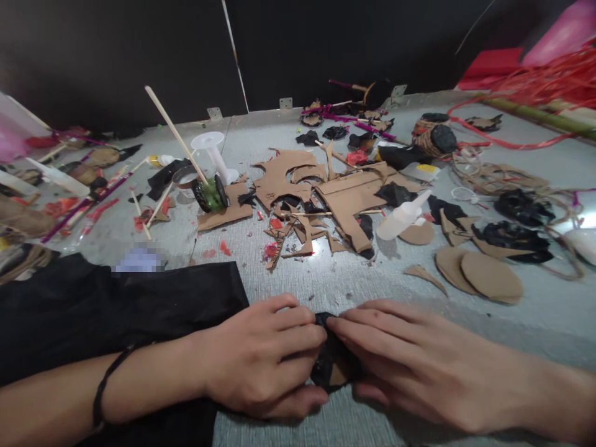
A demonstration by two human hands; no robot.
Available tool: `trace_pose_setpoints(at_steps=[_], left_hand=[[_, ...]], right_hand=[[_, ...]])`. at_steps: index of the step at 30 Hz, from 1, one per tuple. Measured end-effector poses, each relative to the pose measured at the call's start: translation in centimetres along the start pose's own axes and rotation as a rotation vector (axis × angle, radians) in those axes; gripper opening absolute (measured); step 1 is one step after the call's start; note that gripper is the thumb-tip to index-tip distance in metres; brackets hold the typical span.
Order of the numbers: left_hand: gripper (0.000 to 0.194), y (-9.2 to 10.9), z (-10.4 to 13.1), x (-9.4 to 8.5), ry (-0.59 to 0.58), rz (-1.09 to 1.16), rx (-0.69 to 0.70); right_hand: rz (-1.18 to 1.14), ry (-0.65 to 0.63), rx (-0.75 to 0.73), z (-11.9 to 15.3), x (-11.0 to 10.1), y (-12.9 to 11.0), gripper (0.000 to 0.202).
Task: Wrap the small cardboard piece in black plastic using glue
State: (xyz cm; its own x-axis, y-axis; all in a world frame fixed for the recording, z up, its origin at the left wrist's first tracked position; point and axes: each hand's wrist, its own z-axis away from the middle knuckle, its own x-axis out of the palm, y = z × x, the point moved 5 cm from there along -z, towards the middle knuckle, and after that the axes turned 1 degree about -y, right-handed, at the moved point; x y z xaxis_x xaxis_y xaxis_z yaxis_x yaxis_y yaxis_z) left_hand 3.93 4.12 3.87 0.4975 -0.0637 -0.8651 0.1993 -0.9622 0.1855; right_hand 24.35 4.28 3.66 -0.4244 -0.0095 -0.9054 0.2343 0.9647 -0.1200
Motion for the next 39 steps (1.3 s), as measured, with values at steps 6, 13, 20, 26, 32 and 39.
trace_pose_setpoints(at_steps=[6, 13, 20, 26, 32, 39], left_hand=[[0.043, 0.0, 0.2, 0.3, -0.015, 0.014, -0.005], [0.041, 0.1, 0.3, 0.5, -0.043, 0.016, 0.014], [0.042, 0.3, 0.3, 0.6, -0.060, 0.004, 0.024], [0.040, 0.3, 0.2, 0.4, -0.044, -0.011, 0.032], [0.037, 0.3, 0.2, 0.4, -0.050, -0.006, 0.022], [0.031, 0.1, 0.4, 0.7, -0.044, 0.007, 0.058]], right_hand=[[-0.031, 0.031, 0.006, -0.6, -0.6, 0.6, 0.038], [0.049, 0.031, 0.007, 0.1, -0.6, 0.5, 0.037], [0.031, -0.036, -0.045, 0.4, -0.4, 0.1, 0.048], [0.000, -0.043, -0.045, 0.1, -0.6, 0.1, 0.051], [-0.039, -0.027, -0.041, -0.1, -1.0, 0.2, 0.063], [-0.238, -0.016, 0.013, -0.5, -1.9, 0.9, 0.024]])
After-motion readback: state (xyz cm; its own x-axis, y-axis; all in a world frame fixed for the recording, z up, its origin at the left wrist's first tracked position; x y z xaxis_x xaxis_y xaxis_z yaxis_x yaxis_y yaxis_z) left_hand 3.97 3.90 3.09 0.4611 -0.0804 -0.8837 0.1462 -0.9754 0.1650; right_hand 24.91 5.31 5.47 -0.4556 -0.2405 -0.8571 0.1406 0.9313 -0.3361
